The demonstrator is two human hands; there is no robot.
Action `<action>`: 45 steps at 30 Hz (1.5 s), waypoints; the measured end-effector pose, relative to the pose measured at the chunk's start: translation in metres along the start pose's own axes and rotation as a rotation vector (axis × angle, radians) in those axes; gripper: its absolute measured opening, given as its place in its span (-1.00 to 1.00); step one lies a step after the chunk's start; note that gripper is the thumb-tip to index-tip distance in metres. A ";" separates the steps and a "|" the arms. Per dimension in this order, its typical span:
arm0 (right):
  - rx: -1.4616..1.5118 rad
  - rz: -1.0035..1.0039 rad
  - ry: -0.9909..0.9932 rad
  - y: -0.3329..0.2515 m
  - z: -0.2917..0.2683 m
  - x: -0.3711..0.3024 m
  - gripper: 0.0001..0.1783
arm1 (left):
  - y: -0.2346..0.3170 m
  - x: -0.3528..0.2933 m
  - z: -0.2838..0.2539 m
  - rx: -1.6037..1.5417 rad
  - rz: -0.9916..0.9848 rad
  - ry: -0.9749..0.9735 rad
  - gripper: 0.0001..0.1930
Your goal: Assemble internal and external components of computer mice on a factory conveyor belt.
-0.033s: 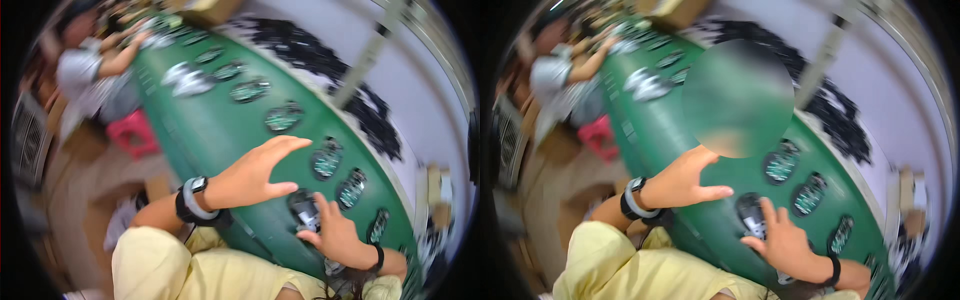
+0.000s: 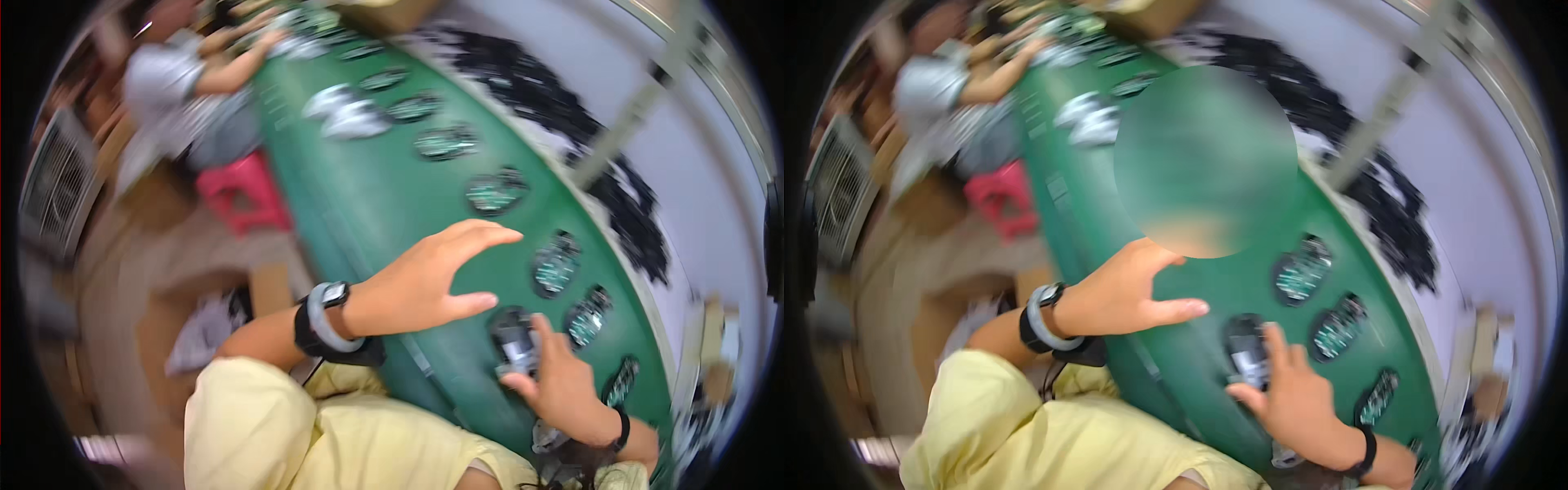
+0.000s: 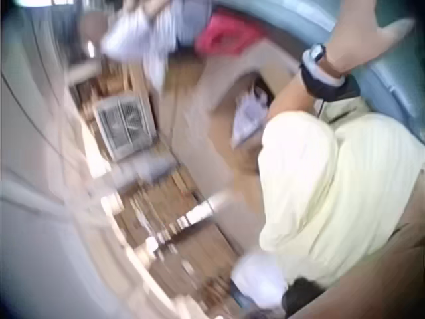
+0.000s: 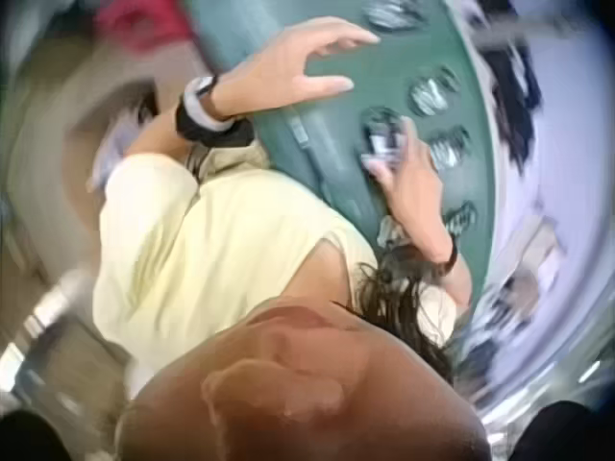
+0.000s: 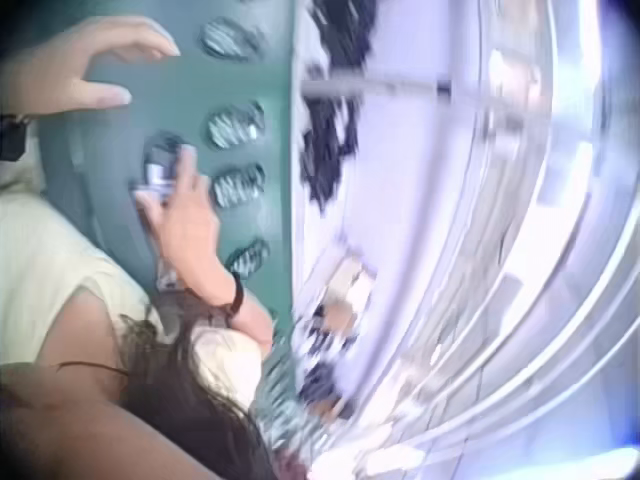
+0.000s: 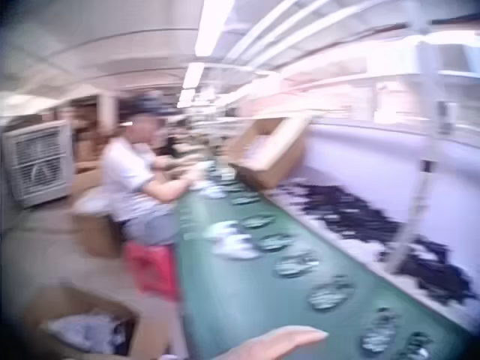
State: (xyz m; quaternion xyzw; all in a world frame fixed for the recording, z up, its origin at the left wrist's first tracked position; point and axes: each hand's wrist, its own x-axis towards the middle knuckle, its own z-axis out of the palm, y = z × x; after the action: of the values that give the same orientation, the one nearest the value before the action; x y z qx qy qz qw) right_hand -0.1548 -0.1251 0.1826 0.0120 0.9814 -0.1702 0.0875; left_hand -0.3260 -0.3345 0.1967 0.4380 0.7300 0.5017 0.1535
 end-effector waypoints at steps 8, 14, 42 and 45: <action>-0.372 -0.115 -0.008 0.005 0.020 0.021 -0.27 | -0.032 -0.216 0.063 0.038 -0.419 0.766 -0.62; -0.665 0.022 0.068 0.003 0.029 0.004 -0.26 | -0.100 -0.304 0.103 -0.218 -0.689 0.984 -0.49; -0.192 -0.475 0.207 -0.163 0.134 0.092 -0.29 | -0.410 -0.679 0.167 -0.811 -1.379 1.929 -0.60; -0.058 -0.446 0.233 -0.162 0.134 0.097 -0.36 | -0.394 -0.656 0.191 -0.696 -1.443 1.914 -0.60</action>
State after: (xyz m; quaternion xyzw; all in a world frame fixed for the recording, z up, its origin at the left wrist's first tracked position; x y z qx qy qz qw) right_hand -0.2361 -0.3232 0.0957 -0.1878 0.9678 -0.1545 -0.0655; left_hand -0.0173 -0.7857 -0.3721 -0.6668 0.4506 0.5865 -0.0913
